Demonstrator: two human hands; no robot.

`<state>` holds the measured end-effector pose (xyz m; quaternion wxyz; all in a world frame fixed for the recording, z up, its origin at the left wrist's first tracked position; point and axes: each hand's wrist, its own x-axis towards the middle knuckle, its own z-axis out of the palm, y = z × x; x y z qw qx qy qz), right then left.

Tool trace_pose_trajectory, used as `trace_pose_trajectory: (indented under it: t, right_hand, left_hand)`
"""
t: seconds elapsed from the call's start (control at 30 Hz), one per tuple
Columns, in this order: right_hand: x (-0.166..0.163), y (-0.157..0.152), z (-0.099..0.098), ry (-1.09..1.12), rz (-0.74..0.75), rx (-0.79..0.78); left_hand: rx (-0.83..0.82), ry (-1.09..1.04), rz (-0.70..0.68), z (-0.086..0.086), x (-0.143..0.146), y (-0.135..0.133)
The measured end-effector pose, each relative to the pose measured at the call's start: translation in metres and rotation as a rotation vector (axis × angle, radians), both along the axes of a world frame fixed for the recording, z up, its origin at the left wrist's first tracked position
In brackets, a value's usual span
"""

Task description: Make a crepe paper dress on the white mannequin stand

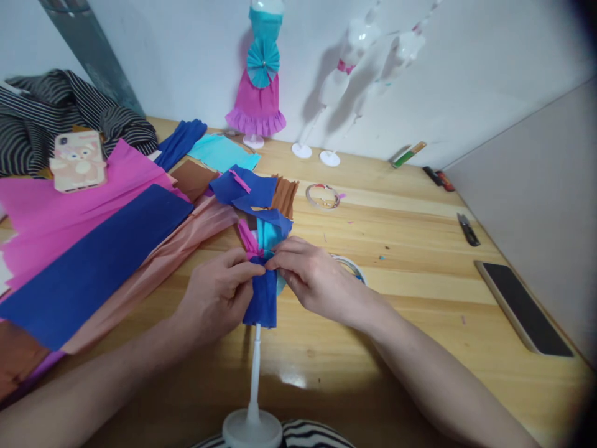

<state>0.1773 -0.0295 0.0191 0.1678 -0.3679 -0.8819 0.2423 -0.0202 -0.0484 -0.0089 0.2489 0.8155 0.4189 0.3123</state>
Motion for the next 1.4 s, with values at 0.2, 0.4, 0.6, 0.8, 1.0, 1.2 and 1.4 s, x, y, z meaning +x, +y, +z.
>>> trace_pose_trajectory:
  t: [0.2, 0.4, 0.6, 0.8, 1.0, 1.2, 1.4]
  right_hand:
    - [-0.001, -0.001, 0.000, -0.003, -0.004, 0.034]
    - [-0.002, -0.002, 0.000, -0.029, -0.009, 0.046]
    - [-0.002, -0.002, -0.001, -0.028, -0.007, 0.043]
    - [-0.002, -0.002, -0.001, -0.027, -0.008, 0.038]
    - [-0.002, -0.002, 0.000, -0.016, -0.010, 0.035]
    - [-0.001, -0.002, -0.001, -0.020, -0.010, 0.029]
    - [-0.002, -0.002, 0.001, -0.024, -0.011, 0.027]
  left_hand:
    - [-0.020, 0.299, -0.223, 0.023, -0.001, -0.011]
    - [0.067, 0.440, -0.311, 0.019, -0.003, -0.010]
    - [-0.009, 0.317, -0.306, 0.023, -0.009, -0.009]
    - [0.039, 0.372, -0.247, 0.019, -0.005, -0.012]
    - [0.057, 0.302, -0.225, 0.016, -0.004, -0.012]
    - [-0.057, 0.197, -0.229, 0.025, -0.006, -0.011]
    - [-0.135, 0.146, -0.214, 0.033, -0.008, -0.006]
